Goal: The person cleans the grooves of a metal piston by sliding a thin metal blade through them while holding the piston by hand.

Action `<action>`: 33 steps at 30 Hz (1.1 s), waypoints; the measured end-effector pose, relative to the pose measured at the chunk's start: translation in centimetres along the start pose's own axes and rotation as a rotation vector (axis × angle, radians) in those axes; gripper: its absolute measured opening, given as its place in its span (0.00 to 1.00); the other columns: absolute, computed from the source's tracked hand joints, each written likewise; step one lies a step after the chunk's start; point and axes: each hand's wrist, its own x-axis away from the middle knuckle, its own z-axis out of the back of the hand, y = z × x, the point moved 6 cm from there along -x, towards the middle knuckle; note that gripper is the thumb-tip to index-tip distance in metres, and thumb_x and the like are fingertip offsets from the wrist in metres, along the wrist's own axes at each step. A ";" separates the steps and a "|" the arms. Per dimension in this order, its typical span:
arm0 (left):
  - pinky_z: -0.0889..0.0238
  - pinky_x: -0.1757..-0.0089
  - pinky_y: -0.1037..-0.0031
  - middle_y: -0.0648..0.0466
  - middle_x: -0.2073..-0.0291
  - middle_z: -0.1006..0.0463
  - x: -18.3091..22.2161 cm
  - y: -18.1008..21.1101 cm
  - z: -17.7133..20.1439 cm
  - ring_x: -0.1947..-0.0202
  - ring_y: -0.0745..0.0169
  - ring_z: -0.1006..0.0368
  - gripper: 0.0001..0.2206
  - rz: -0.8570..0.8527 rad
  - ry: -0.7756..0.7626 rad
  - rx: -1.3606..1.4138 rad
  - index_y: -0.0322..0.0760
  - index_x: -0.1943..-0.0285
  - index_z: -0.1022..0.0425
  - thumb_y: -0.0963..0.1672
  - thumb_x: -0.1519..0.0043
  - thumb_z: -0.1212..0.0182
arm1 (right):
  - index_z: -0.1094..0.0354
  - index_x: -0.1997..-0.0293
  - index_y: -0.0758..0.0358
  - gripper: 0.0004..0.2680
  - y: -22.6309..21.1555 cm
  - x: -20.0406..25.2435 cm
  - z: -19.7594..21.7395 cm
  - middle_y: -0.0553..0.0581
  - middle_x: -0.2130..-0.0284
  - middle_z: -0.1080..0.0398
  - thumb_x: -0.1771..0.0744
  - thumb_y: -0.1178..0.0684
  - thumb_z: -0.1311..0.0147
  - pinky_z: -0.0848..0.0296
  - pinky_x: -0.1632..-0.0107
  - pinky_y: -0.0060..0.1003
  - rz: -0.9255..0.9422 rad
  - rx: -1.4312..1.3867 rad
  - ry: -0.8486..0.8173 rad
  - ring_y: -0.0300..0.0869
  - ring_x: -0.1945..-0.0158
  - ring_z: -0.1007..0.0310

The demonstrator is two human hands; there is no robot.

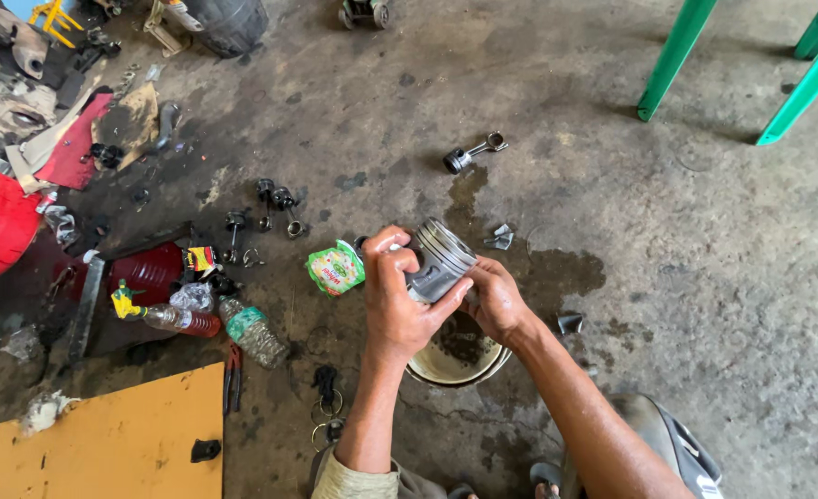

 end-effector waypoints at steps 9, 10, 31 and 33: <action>0.36 0.44 0.54 0.41 0.45 0.35 -0.5 1.2 -0.1 0.41 0.40 0.33 0.30 0.049 -0.008 0.015 0.35 0.51 0.41 0.44 0.51 0.17 | 0.33 0.41 0.65 0.20 -3.5 2.6 -4.0 0.60 0.51 0.25 0.30 0.39 0.58 0.21 0.49 0.40 0.013 -0.254 -0.131 0.46 0.50 0.22; 0.36 0.44 0.54 0.40 0.44 0.35 -0.6 1.4 -0.1 0.41 0.39 0.34 0.30 0.038 -0.018 -0.007 0.35 0.51 0.41 0.43 0.51 0.17 | 0.33 0.40 0.65 0.19 -4.1 2.7 -4.1 0.59 0.51 0.26 0.29 0.41 0.57 0.21 0.48 0.41 0.065 -0.194 -0.130 0.45 0.50 0.23; 0.35 0.43 0.55 0.37 0.38 0.38 1.2 -0.3 0.5 0.39 0.39 0.34 0.21 0.043 0.100 -0.224 0.33 0.46 0.40 0.39 0.40 0.28 | 0.24 0.50 0.64 0.09 -9.5 11.4 -15.2 0.62 0.68 0.29 0.34 0.62 0.43 0.29 0.63 0.40 0.806 1.124 0.353 0.50 0.66 0.26; 0.34 0.44 0.55 0.37 0.38 0.38 1.0 -0.3 0.6 0.41 0.39 0.34 0.23 0.055 0.140 -0.185 0.33 0.47 0.40 0.40 0.40 0.25 | 0.23 0.53 0.63 0.07 -8.8 11.2 -14.6 0.61 0.67 0.28 0.34 0.61 0.42 0.28 0.60 0.40 0.837 1.139 0.251 0.50 0.64 0.25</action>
